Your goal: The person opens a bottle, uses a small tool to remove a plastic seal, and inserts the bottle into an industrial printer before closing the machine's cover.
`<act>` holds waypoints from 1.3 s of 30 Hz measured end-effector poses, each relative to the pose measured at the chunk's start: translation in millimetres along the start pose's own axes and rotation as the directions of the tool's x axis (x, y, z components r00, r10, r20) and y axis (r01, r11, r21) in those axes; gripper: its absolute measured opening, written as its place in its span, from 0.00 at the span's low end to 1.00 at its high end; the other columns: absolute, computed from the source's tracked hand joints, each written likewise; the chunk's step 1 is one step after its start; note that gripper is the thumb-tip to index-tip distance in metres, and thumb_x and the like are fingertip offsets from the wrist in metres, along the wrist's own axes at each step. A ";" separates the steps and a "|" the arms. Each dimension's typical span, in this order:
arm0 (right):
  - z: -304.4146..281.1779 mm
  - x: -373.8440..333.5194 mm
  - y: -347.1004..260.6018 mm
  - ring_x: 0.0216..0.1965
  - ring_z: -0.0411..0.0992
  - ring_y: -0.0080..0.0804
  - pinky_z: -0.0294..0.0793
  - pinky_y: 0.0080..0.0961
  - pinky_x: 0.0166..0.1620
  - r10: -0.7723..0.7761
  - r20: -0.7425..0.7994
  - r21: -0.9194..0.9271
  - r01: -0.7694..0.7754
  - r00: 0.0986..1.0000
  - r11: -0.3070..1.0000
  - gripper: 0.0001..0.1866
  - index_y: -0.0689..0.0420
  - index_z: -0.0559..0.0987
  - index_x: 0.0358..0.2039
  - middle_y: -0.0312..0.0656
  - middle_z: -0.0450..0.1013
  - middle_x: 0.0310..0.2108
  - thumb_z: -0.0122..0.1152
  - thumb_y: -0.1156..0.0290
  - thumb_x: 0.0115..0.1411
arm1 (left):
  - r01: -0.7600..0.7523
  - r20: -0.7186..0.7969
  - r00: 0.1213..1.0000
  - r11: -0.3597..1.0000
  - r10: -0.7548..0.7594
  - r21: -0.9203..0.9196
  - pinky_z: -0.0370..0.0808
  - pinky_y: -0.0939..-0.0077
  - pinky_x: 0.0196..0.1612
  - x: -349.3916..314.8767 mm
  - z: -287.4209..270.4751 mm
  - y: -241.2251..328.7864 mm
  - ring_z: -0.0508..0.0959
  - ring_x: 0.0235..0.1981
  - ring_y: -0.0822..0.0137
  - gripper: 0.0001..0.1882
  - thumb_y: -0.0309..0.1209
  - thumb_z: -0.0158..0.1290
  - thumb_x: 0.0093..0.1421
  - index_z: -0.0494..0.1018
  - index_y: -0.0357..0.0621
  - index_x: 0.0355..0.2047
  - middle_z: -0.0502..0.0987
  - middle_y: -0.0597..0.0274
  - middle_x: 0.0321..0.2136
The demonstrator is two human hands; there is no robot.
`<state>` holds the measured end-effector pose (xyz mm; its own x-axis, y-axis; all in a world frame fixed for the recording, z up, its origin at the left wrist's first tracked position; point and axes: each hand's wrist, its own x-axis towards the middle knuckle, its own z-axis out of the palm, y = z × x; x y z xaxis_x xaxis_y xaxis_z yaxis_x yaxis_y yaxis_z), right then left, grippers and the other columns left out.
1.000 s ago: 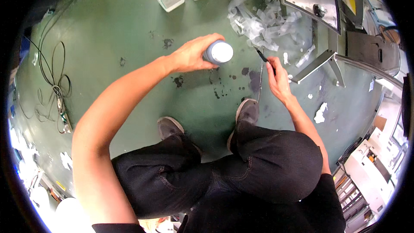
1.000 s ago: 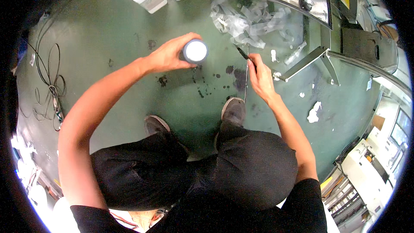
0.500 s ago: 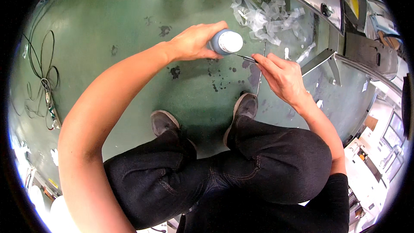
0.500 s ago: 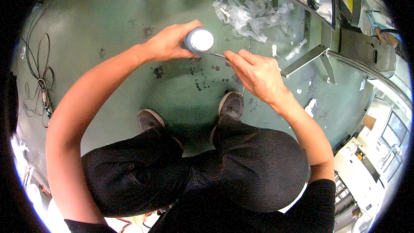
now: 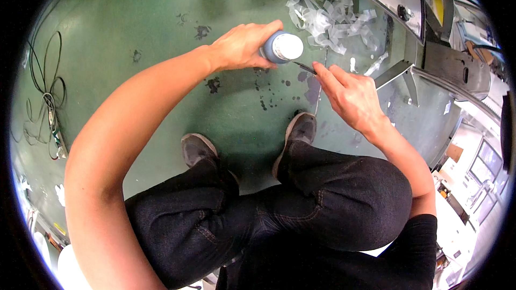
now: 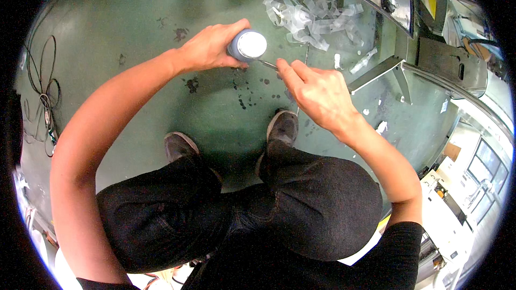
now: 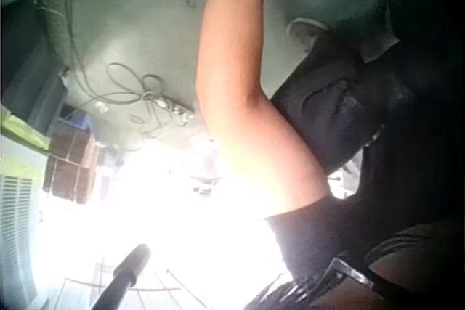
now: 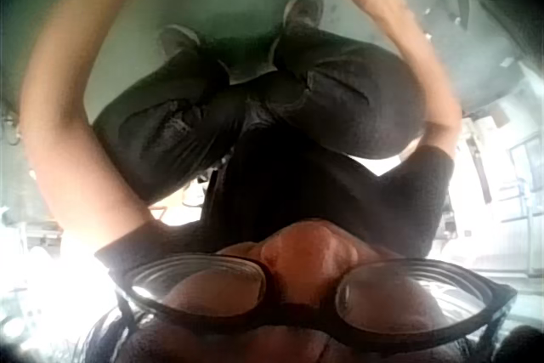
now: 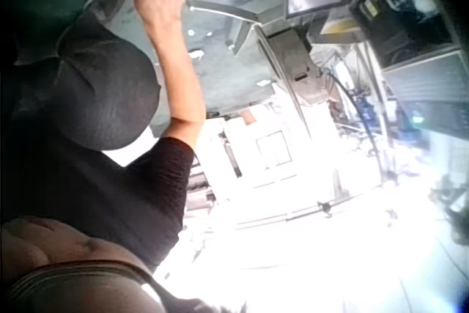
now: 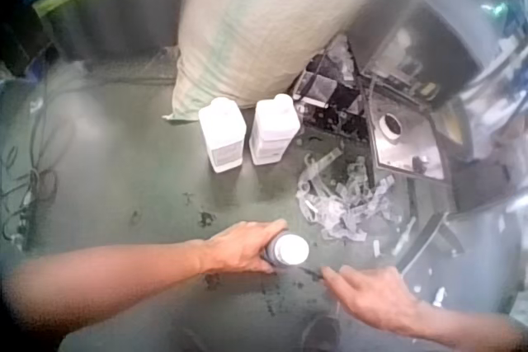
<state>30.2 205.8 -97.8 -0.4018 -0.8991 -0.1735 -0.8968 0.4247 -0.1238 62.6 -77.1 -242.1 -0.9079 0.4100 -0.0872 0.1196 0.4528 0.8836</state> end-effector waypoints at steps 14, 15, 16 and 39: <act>-43.6 38.0 -23.2 0.30 0.84 0.53 0.83 0.46 0.30 -0.034 0.249 0.012 0.032 0.968 0.999 0.06 0.63 0.74 0.35 0.53 0.79 0.30 0.62 0.80 0.59 | 0.054 -0.054 0.997 0.997 -0.051 0.062 0.81 0.42 0.50 -4.3 4.5 10.6 0.83 0.48 0.34 0.30 0.39 0.74 0.57 0.65 0.47 0.50 0.86 0.47 0.44; -44.4 39.7 -23.6 0.30 0.84 0.53 0.83 0.46 0.30 -0.043 0.249 0.013 0.041 0.968 0.999 0.06 0.64 0.74 0.35 0.54 0.79 0.30 0.62 0.80 0.59 | 0.056 -0.057 0.997 0.996 -0.052 0.065 0.81 0.43 0.50 -4.1 4.3 10.8 0.83 0.48 0.34 0.30 0.39 0.74 0.57 0.65 0.47 0.50 0.86 0.47 0.43; -44.9 41.1 -23.6 0.30 0.84 0.54 0.83 0.46 0.30 -0.052 0.248 0.014 0.050 0.967 0.999 0.06 0.64 0.75 0.36 0.54 0.79 0.29 0.62 0.80 0.59 | 0.058 -0.060 0.997 0.996 -0.054 0.068 0.81 0.43 0.50 -4.0 4.3 11.0 0.84 0.48 0.35 0.30 0.39 0.74 0.57 0.66 0.47 0.49 0.86 0.47 0.43; -40.9 44.2 -12.5 0.29 0.85 0.49 0.83 0.41 0.29 -0.138 0.228 -0.074 0.158 0.964 0.985 0.07 0.66 0.78 0.36 0.52 0.80 0.30 0.64 0.77 0.59 | -0.456 0.235 0.889 0.721 0.393 0.521 0.85 0.54 0.49 14.7 -21.2 13.2 0.83 0.49 0.51 0.49 0.38 0.75 0.52 0.64 0.55 0.72 0.74 0.62 0.60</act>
<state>16.1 156.4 -63.9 -0.2214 -0.9009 -0.3734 -0.9603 0.2680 -0.0773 42.3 -81.9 -221.9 -0.6659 0.7284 0.1616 0.7100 0.5521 0.4372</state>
